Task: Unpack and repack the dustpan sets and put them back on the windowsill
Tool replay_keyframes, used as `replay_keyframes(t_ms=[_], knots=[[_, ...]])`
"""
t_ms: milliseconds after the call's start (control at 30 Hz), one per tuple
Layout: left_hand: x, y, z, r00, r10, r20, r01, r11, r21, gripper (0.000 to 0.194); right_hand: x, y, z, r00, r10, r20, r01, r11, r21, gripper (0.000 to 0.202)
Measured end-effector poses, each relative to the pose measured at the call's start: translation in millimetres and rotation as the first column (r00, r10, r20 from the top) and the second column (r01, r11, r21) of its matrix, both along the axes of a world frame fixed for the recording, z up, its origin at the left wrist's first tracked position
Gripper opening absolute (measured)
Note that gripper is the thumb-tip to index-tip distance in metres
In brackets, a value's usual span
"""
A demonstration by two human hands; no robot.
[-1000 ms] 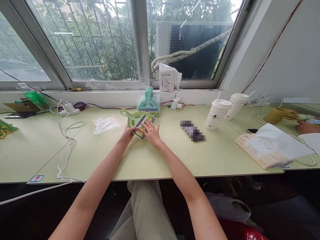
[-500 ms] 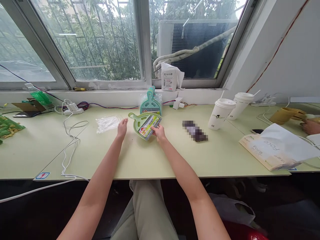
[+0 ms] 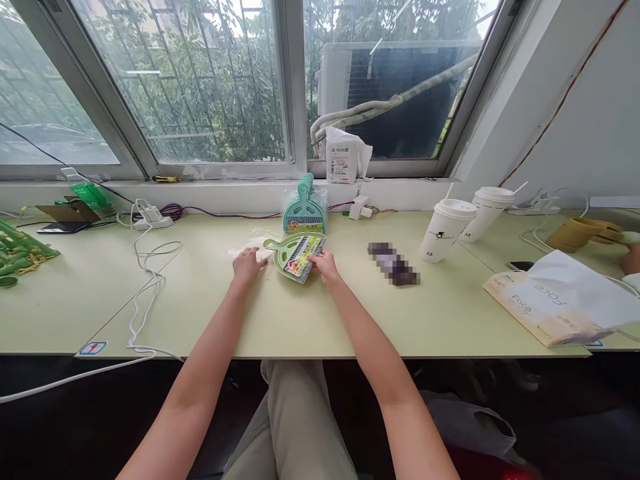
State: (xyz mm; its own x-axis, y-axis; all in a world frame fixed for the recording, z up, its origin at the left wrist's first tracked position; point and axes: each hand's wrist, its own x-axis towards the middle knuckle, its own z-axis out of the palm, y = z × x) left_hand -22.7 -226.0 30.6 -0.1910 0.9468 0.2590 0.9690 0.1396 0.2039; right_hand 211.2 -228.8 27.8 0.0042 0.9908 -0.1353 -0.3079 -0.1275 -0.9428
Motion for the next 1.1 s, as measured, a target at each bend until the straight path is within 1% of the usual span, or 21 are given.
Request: replay_keyframes(t_ms=[100, 200, 300, 367, 433, 533, 600, 667, 733, 833, 867, 900, 933, 967, 1000, 1033, 1067, 1100], knots=[[-2, 2, -1.1, 1.0, 0.011, -0.019, -0.013, 0.995, -0.101, 0.034, 5, 0, 5.0, 0.999, 0.003, 0.039, -0.002, 0.999, -0.032, 0.015], [-4, 6, 0.0, 0.998, 0.048, -0.05, -0.053, 0.993, -0.104, 0.033, 14, 1, 10.5, 0.997, -0.01, 0.071, 0.014, 0.998, -0.063, 0.016], [-5, 6, 1.9, 0.994, 0.101, -0.036, -0.102, 0.994, -0.048, 0.037, 22, 3, 12.4, 0.994, -0.048, 0.102, 0.056, 0.996, -0.074, 0.018], [-3, 3, 2.7, 0.993, 0.111, -0.03, -0.11, 0.994, 0.01, 0.04, 23, 4, 11.4, 0.993, -0.07, 0.097, 0.075, 0.996, -0.054, 0.018], [1, 0, 3.0, 0.996, 0.083, -0.039, -0.079, 0.994, 0.078, 0.042, 20, 3, 9.8, 0.994, -0.077, 0.075, 0.079, 0.997, -0.023, 0.019], [8, -4, 3.0, 0.999, -0.004, -0.049, 0.014, 0.981, 0.195, 0.043, 9, -2, 9.0, 0.999, -0.021, 0.041, 0.021, 1.0, 0.012, 0.018], [13, -5, 3.4, 0.997, -0.075, -0.031, 0.081, 0.954, 0.288, 0.04, 1, -6, 9.5, 0.999, 0.035, 0.012, -0.035, 0.999, 0.024, 0.017], [18, -6, 4.7, 0.989, -0.145, 0.003, 0.133, 0.915, 0.381, 0.038, -6, -10, 9.7, 0.998, 0.061, -0.016, -0.06, 0.998, 0.032, 0.017], [22, -7, 6.8, 0.975, -0.217, 0.035, 0.178, 0.873, 0.455, 0.035, -11, -13, 9.0, 0.998, 0.046, -0.047, -0.044, 0.998, 0.049, 0.017], [31, -11, 11.2, 0.945, -0.324, 0.047, 0.244, 0.793, 0.559, 0.03, -15, -14, 6.5, 0.994, -0.022, -0.11, 0.03, 0.997, 0.076, 0.015], [34, -13, 13.1, 0.94, -0.337, 0.063, 0.233, 0.763, 0.603, 0.029, -15, -14, 5.7, 0.99, -0.039, -0.135, 0.05, 0.995, 0.081, 0.014], [36, -15, 15.1, 0.938, -0.331, 0.102, 0.189, 0.735, 0.652, 0.031, -15, -13, 5.2, 0.986, -0.049, -0.159, 0.063, 0.994, 0.084, 0.014], [38, -16, 17.2, 0.935, -0.311, 0.171, 0.108, 0.709, 0.697, 0.041, -15, -12, 5.0, 0.982, -0.053, -0.182, 0.07, 0.994, 0.089, 0.015], [39, -17, 19.4, 0.919, -0.285, 0.272, -0.003, 0.686, 0.727, 0.056, -14, -12, 5.1, 0.978, -0.05, -0.202, 0.071, 0.992, 0.101, 0.016], [38, -17, 21.6, 0.88, -0.268, 0.393, -0.122, 0.67, 0.732, 0.072, -13, -11, 5.5, 0.975, -0.043, -0.218, 0.07, 0.99, 0.12, 0.017], [37, -16, 23.6, 0.811, -0.275, 0.517, -0.222, 0.672, 0.706, 0.083, -13, -11, 5.9, 0.973, -0.035, -0.228, 0.069, 0.987, 0.143, 0.019], [35, -14, 25.3, 0.711, -0.308, 0.632, -0.277, 0.704, 0.654, 0.085, -12, -10, 6.5, 0.973, -0.025, -0.232, 0.065, 0.984, 0.168, 0.02], [32, -12, 26.5, 0.583, -0.354, 0.731, -0.272, 0.763, 0.586, 0.082, -12, -11, 6.9, 0.973, -0.015, -0.229, 0.059, 0.98, 0.19, 0.022]])
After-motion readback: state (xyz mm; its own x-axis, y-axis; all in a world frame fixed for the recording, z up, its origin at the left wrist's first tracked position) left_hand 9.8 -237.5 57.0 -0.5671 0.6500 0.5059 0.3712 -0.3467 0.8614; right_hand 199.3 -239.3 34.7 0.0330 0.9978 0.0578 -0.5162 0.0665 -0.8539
